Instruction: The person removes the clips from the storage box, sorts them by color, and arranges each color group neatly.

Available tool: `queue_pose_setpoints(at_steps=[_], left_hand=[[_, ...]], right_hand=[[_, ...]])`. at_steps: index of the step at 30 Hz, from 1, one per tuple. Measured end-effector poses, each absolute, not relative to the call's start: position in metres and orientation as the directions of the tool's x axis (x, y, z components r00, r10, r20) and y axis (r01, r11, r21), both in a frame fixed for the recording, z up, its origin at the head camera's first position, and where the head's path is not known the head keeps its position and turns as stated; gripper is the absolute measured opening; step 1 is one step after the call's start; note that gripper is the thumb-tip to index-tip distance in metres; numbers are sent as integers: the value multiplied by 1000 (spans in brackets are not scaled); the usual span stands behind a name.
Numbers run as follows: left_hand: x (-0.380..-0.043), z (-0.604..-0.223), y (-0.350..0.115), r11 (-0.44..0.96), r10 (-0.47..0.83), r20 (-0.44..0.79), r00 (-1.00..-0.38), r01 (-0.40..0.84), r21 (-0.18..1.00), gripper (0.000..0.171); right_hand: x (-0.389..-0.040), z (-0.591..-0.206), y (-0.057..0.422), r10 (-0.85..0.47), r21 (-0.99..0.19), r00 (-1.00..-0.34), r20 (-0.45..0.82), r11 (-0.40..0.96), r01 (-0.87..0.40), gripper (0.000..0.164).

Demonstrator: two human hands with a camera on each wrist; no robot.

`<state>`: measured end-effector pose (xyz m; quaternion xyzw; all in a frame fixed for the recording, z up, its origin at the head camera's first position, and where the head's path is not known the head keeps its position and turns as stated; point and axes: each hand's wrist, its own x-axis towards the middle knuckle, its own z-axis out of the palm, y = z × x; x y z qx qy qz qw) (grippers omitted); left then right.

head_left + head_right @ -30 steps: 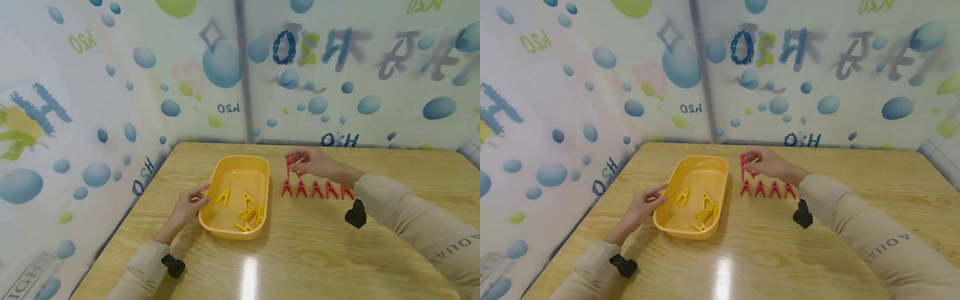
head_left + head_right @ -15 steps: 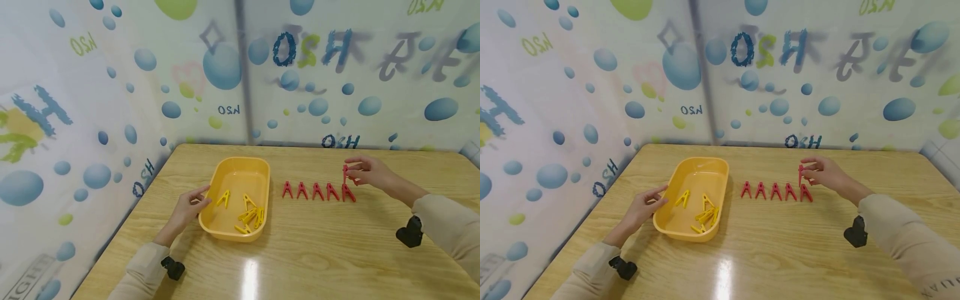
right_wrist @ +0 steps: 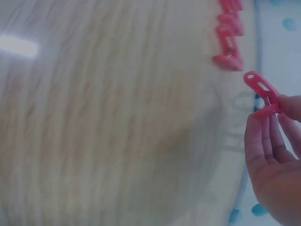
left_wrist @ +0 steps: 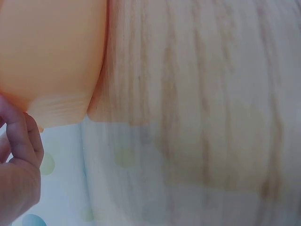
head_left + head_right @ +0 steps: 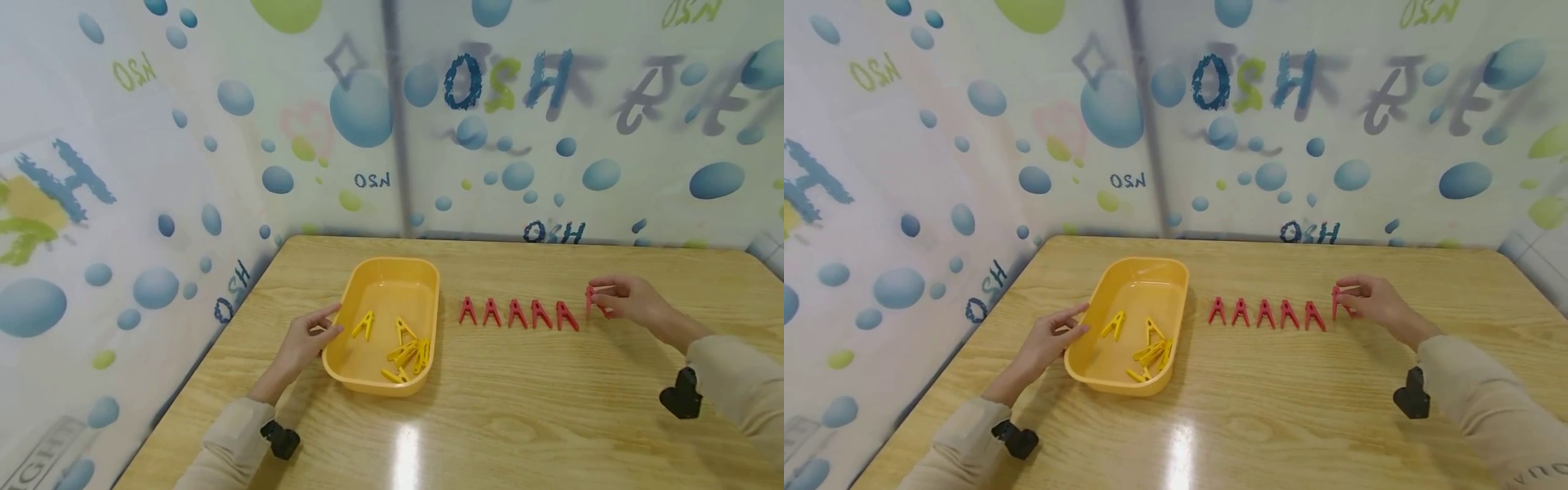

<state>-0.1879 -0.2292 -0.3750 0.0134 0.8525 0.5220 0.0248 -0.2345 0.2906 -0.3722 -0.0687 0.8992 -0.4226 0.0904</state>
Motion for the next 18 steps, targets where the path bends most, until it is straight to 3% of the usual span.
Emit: queue_pose_setpoints(at_steps=[7,18], left_hand=[[-187,-376,-229,447,49,-26,-998,-1,894,44],[-187,-373,-226,444,41,-35,-999,-13,896,46]], right_hand=[[-236,-394,294,-149,-740,-977,-156,672,16,50],[-234,-404,289,-78,-718,-994,-71,697,-3,46]])
